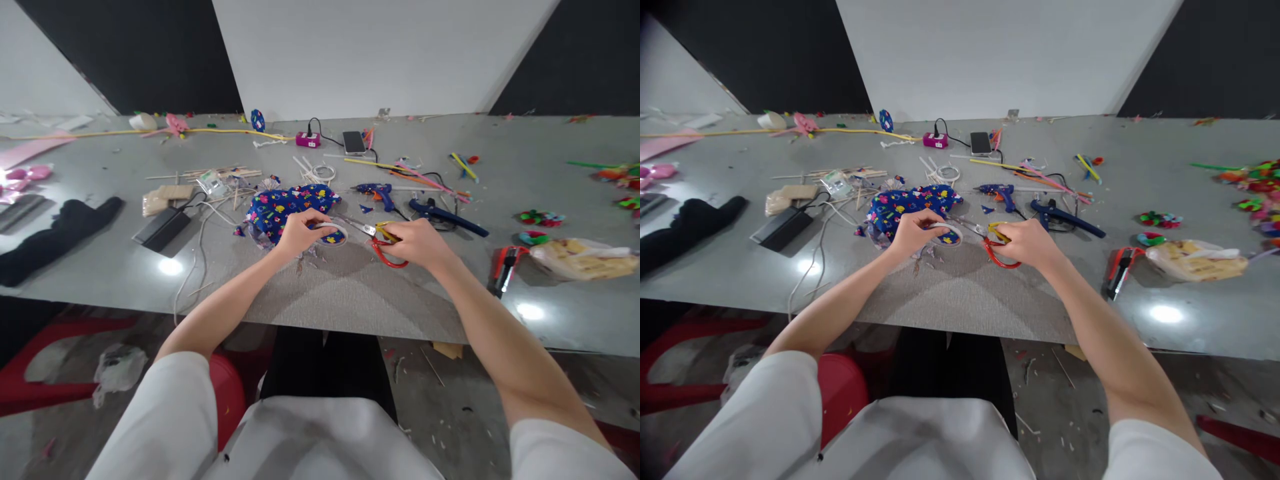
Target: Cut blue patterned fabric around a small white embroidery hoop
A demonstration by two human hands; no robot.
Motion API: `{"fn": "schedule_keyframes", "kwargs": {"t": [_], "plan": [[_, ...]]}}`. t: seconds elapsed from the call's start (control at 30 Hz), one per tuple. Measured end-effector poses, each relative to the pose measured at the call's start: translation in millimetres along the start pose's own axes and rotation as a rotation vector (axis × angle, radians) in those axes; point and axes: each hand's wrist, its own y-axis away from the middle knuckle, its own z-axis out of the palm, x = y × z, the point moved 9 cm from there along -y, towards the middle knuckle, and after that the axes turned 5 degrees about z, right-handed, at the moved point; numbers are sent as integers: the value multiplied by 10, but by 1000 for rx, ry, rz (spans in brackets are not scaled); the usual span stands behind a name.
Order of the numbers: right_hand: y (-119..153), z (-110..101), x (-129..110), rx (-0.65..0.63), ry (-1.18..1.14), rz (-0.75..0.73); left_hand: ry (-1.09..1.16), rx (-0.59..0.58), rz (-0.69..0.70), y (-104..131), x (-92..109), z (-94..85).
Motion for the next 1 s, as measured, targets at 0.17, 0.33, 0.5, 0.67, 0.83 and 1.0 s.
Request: {"fn": "schedule_keyframes", "kwargs": {"t": [0.17,0.33,0.5,0.67,0.83,1.0], "plan": [[-19,-56,113,62,-25,116,5,0,3,-1,34,-2],[-29,-14,137,-14,26,167,39,13,55,-13,79,-10],[-36,-2,157,-17,4,235,-58,31,145,-20,193,-59],[-31,-18,201,27,-3,288,-244,-87,295,-25,423,-2],[-34,-54,218,70,-74,307,-353,-206,381,-9,552,75],[-31,188,192,-83,-628,408,-394,-281,398,28,594,152]]}}
